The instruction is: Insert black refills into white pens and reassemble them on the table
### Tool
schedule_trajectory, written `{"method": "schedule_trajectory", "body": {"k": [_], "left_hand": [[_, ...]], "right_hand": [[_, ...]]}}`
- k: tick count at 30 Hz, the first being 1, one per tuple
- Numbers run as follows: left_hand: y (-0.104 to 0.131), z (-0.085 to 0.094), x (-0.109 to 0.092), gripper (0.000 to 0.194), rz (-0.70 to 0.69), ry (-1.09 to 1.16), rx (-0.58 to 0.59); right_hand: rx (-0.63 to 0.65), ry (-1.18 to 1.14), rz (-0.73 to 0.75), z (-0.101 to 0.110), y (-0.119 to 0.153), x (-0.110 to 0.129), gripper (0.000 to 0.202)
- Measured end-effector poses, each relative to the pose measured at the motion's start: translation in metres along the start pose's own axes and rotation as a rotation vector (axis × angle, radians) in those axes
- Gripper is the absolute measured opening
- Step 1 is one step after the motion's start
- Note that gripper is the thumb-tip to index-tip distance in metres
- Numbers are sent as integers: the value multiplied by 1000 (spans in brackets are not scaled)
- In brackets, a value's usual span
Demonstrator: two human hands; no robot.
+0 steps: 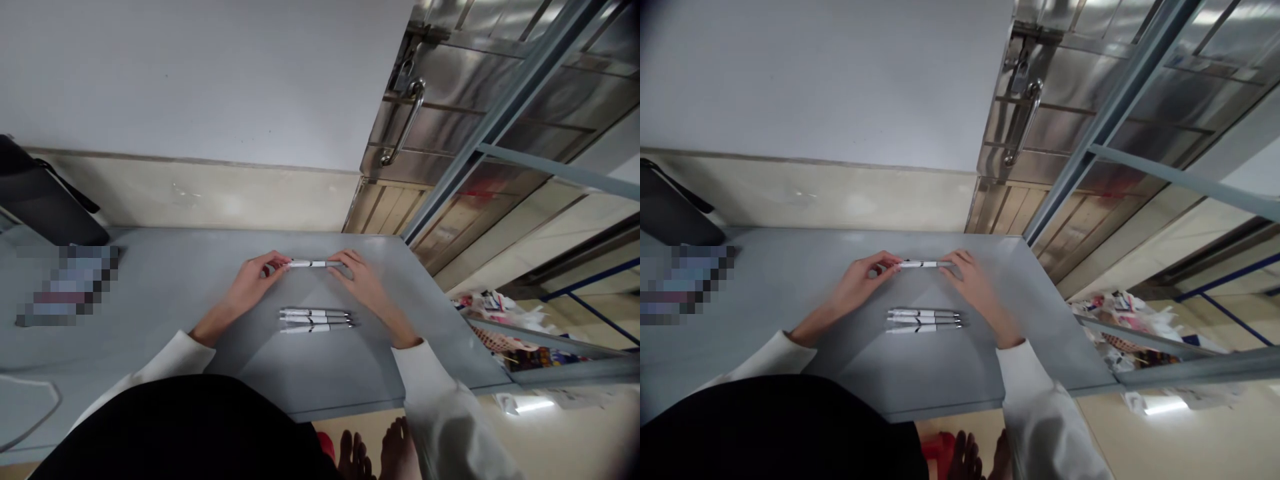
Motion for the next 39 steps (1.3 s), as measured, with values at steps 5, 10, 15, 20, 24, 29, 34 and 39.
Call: {"method": "schedule_trajectory", "body": {"k": [5, 10, 15, 20, 24, 29, 34, 39], "left_hand": [[2, 0, 1, 23, 2, 63, -16], [4, 1, -1, 25, -8, 36, -21], [5, 1, -3, 24, -36, 43, 8], [7, 1, -3, 21, -20, 20, 23], [7, 1, -2, 21, -19, 36, 11], [8, 1, -4, 24, -42, -24, 54], [13, 2, -11, 26, -134, -253, 83], [15, 1, -18, 30, -185, -430, 34]], "right_hand": [[46, -33, 6, -1, 1, 3, 17], [76, -15, 25, -5, 2, 5, 19], [92, -17, 31, -8, 3, 5, 19], [123, -17, 38, -9, 4, 7, 18], [152, -33, 47, -11, 5, 9, 23], [157, -68, 40, -11, 5, 12, 27], [165, -3, 55, -15, 6, 16, 29], [150, 10, 63, -19, 6, 22, 28]]}}
Point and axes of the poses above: each hand's wrist, its own y-axis away from the middle knuckle, its own z-axis out of the back of the hand, x = y × z, the point moved 3 cm from there along -y, towards the middle knuckle, and after that the axes turned 11 degrees about y, right-handed, at the moved point
